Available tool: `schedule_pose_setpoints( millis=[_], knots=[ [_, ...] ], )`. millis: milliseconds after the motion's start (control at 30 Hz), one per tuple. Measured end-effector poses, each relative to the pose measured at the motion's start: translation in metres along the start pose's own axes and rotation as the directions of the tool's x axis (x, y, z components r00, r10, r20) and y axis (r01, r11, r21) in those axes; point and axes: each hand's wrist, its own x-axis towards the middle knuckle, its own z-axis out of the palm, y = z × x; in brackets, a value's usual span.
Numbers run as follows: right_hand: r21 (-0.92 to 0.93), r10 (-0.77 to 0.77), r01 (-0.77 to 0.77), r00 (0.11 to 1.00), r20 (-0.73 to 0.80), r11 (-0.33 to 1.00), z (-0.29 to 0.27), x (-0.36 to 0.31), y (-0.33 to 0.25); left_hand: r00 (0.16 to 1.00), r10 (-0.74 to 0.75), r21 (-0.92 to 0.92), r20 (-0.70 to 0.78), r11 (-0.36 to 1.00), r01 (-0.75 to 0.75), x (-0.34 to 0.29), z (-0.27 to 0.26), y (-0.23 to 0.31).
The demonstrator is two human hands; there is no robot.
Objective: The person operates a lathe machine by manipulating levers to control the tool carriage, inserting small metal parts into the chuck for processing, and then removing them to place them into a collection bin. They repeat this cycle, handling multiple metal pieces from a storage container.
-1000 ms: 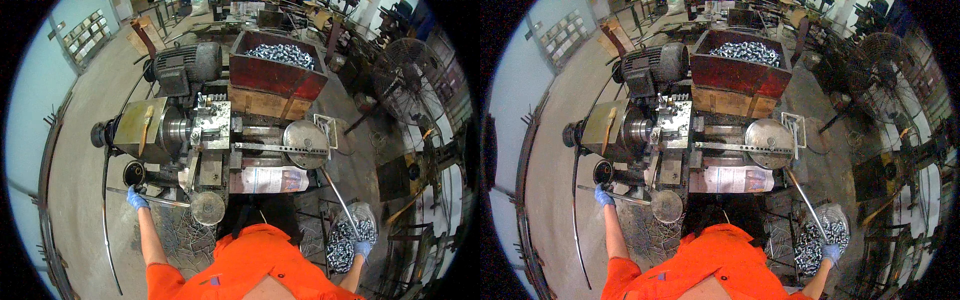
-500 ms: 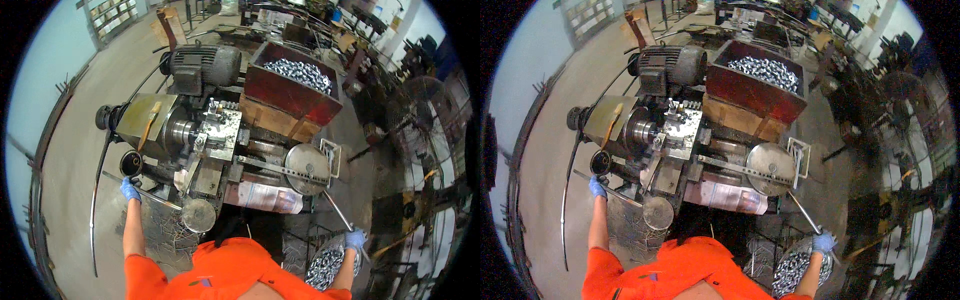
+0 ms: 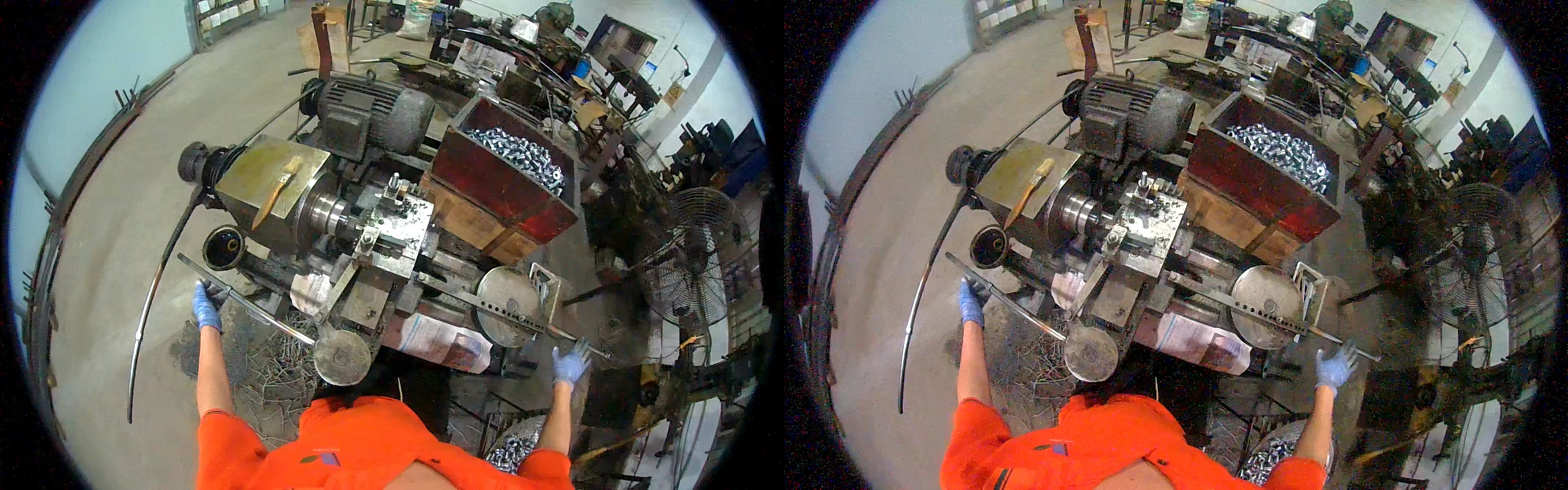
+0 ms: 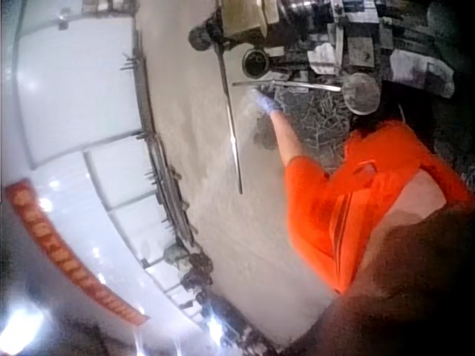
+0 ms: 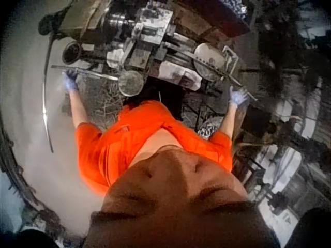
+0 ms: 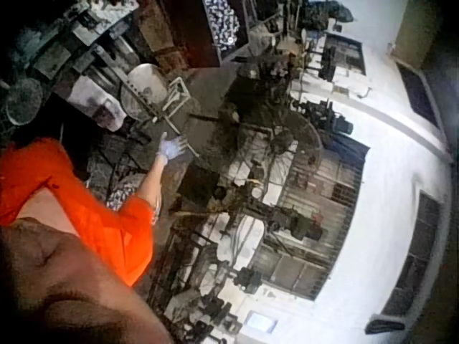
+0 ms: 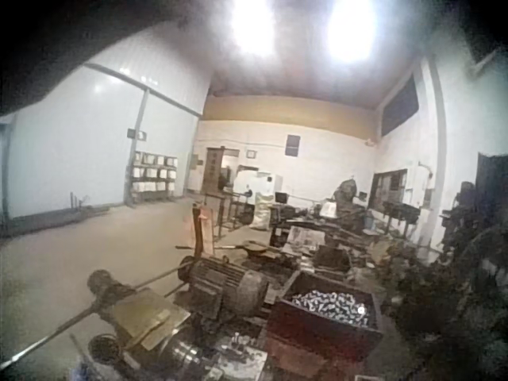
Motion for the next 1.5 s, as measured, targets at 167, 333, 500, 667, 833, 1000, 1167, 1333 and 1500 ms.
schedule_pose_setpoints(
  millis=[167, 333, 500, 667, 833, 1000, 1167, 1333, 1500],
  knots=[
    [0.215, 0.052, -0.059, 0.998, 0.037, 0.975, 0.038, -0.068, 0.032, 0.876, 0.137, 0.886, 0.463, -0.031, -0.463, 0.016, -0.002, -0.056],
    [0.424, 0.097, -0.135, 0.989, 0.111, 0.895, 0.030, -0.104, 0.042, 0.672, -0.289, 0.397, 0.682, -0.626, -0.672, -0.009, 0.046, -0.047],
    [0.519, 0.041, -0.037, 0.999, 0.003, 0.854, 0.018, -0.098, 0.017, 0.957, 0.145, 0.956, 0.251, -0.192, -0.221, -0.056, 0.037, -0.117],
    [0.705, -0.272, 0.251, 0.958, -0.084, 0.664, -0.094, -0.059, -0.064, 0.707, -0.265, 0.506, 0.656, -0.541, -0.672, -0.016, 0.027, -0.066],
    [0.821, -0.618, 0.382, 0.785, -0.045, 0.425, -0.201, -0.038, -0.208, 0.792, -0.244, 0.659, 0.559, -0.449, -0.603, -0.018, 0.023, -0.070],
    [0.812, -0.828, 0.489, 0.560, -0.013, 0.318, -0.265, -0.029, -0.346, 0.818, -0.271, 0.773, 0.508, -0.275, -0.571, -0.040, 0.022, 0.011],
    [0.596, -0.876, 0.671, 0.467, 0.122, 0.441, -0.289, -0.040, -0.437, 0.875, 0.057, 0.856, 0.482, 0.184, -0.483, -0.066, -0.030, 0.120],
    [0.865, -0.879, 0.417, 0.473, 0.057, 0.280, -0.271, -0.035, -0.459, 0.898, 0.251, 0.856, 0.362, 0.291, -0.427, -0.082, -0.058, 0.192],
    [0.816, -0.857, 0.444, 0.502, 0.116, 0.370, -0.266, -0.031, -0.454, 0.746, 0.550, 0.873, 0.374, 0.062, -0.483, -0.062, -0.098, 0.204]
  ],
)
